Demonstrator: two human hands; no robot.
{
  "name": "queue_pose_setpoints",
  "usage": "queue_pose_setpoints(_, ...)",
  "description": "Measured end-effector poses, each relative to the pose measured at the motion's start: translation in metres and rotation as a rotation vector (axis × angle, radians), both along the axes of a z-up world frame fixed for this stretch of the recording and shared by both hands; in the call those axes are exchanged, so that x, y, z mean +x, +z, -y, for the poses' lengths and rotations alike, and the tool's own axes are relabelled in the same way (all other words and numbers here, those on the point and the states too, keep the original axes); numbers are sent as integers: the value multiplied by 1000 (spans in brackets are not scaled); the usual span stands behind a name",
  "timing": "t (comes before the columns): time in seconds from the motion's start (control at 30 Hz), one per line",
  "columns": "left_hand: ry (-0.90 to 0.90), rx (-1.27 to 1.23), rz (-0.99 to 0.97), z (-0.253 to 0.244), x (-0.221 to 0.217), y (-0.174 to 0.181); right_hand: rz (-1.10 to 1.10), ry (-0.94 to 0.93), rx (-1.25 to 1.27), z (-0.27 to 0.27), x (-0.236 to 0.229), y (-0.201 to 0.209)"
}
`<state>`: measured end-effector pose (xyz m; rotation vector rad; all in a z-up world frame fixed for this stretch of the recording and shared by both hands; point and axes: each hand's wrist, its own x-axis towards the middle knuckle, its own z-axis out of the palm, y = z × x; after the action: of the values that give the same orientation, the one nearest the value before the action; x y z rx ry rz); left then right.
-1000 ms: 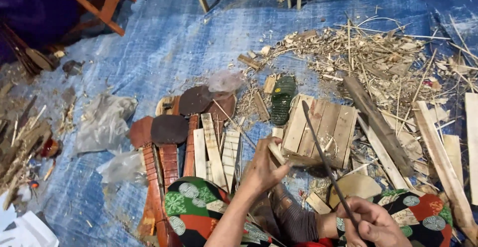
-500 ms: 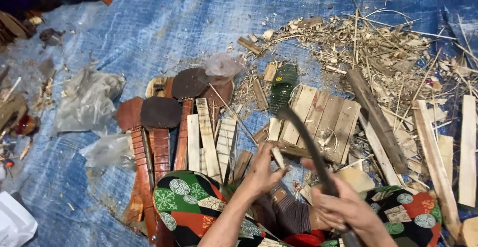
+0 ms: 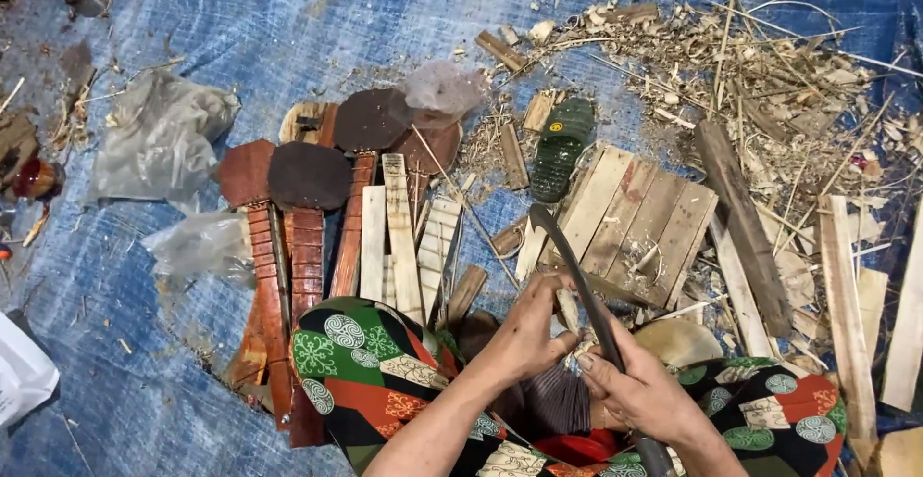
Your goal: Shaping a wooden component using a drawknife in a workshop environment.
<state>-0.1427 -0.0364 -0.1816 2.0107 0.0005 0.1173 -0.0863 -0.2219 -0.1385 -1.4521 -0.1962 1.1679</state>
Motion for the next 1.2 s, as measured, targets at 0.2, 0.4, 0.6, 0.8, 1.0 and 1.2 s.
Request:
queue_pose_setpoints(0.2,1,18,43,7,-2,-13,-31,-6,-32,5,-3,-9)
queue_pose_setpoints(0.4,7,17,-3,7,-4,-22,4,-12,-66,-1,-7,-2)
queue_pose_setpoints(0.6,28,29,62,6,-4,-31,1,5,-103,-6,-7,-2)
queue_pose_setpoints(0.8,43,4,35,2,-6,-31,-8,10,-47,-11,-9,-6)
queue_pose_setpoints(1.0,60,-11,-57,-5,-10,-25,11,36,-95,-19,-9,-8)
queue_pose_setpoints(1.2,68,-24,-24,-11,-13,-28,140,104,-208,-28,-9,-1)
